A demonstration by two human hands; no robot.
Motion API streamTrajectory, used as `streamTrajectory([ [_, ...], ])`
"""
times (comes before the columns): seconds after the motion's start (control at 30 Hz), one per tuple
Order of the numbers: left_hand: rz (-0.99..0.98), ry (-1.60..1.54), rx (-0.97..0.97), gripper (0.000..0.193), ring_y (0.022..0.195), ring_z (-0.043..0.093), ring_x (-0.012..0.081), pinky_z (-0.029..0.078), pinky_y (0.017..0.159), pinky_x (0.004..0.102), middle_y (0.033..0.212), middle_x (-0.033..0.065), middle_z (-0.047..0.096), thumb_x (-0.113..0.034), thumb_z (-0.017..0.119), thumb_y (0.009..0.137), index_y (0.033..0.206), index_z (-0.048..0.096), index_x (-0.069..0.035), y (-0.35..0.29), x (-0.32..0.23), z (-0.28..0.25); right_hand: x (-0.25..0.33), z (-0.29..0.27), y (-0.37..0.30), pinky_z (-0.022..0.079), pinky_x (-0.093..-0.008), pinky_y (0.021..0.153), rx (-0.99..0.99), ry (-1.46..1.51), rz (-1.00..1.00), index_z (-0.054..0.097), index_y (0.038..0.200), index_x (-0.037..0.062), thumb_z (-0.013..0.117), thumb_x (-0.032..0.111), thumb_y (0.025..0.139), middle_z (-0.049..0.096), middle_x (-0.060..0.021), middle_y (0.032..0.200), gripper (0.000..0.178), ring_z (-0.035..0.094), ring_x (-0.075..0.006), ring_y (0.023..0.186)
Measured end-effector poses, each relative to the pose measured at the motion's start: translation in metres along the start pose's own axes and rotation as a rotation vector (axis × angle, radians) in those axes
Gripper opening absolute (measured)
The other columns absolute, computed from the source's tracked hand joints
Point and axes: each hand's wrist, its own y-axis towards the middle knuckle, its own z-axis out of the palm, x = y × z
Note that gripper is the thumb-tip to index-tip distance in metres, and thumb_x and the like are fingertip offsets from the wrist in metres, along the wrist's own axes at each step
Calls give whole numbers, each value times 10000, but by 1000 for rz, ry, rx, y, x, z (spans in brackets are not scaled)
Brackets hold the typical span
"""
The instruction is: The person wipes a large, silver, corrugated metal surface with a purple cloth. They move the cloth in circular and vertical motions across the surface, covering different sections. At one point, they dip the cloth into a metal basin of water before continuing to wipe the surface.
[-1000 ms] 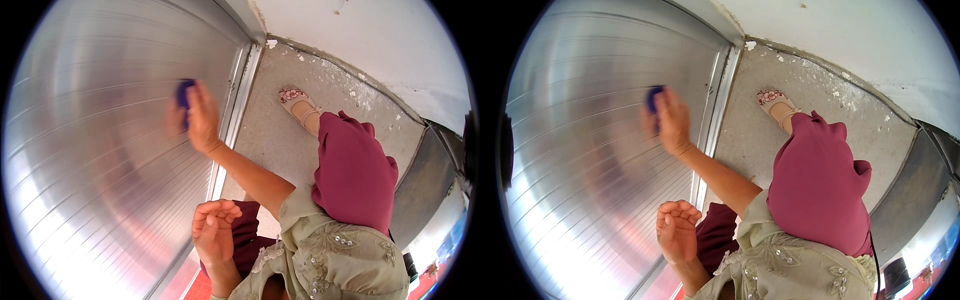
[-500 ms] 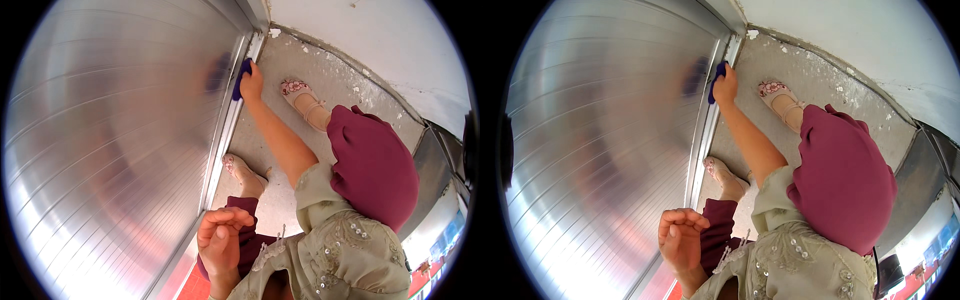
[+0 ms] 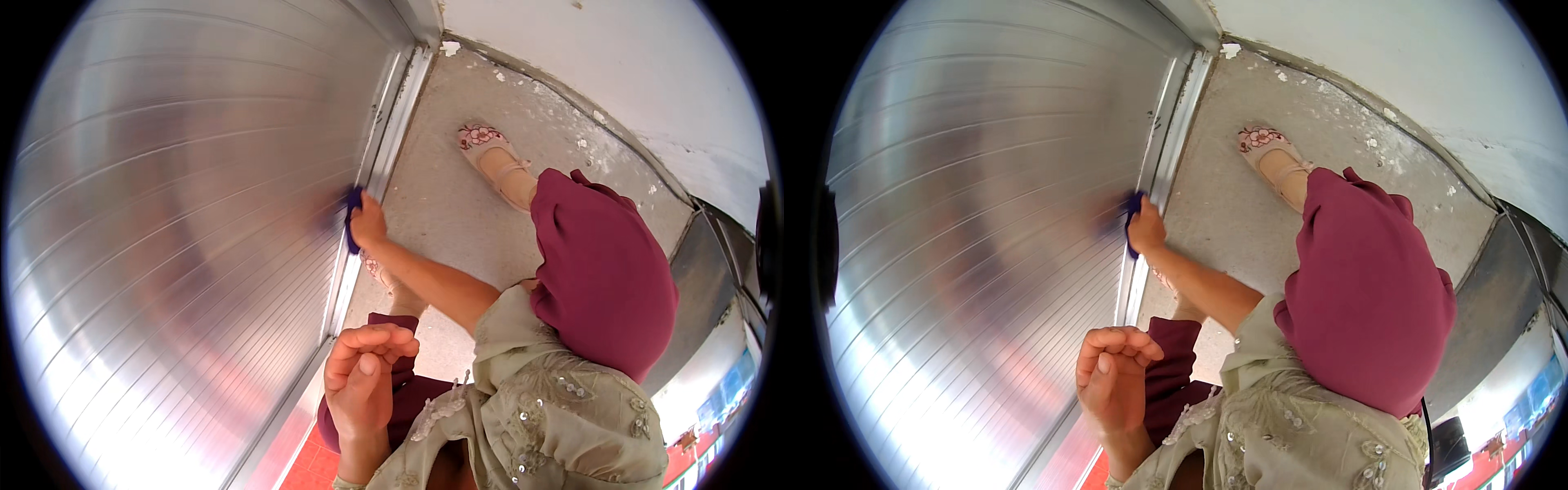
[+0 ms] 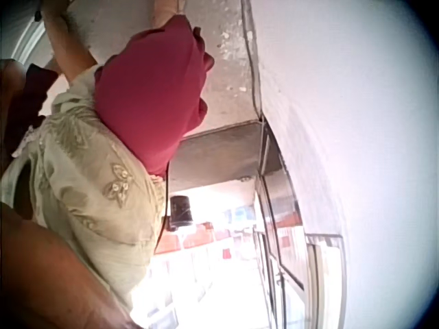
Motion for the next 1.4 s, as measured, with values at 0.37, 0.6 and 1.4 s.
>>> streamTrajectory([
  [0.37, -55, 19, 22, 278, 963, 615, 279, 474, 884, 403, 1078, 202, 611, -154, 528, 911, 1102, 529, 48, 0, 0, 6, 16, 7, 35, 362, -388, 1009, -351, 78, -267, 388, 1332, -9, 509, 40, 836, 471, -216, 1274, 513, 439, -368, 1200],
  [0.6, -30, 59, -8, 279, 925, 619, 291, 485, 837, 412, 1065, 196, 616, -183, 536, 910, 1097, 532, 25, 2, 7, 1, -39, 27, -41, 387, -407, 985, 74, 26, -54, 423, 1314, 9, 528, 81, 828, 513, -226, 1225, 502, 491, -364, 1148],
  [1.4, -29, -12, 22, 278, 978, 615, 250, 473, 897, 378, 1087, 193, 620, -137, 526, 914, 1119, 529, 52, -5, 6, -5, 4, -40, 49, 445, -420, 866, -316, 27, -403, 526, 1117, 22, 572, 91, 813, 558, -174, 1108, 315, 548, -363, 1015],
])
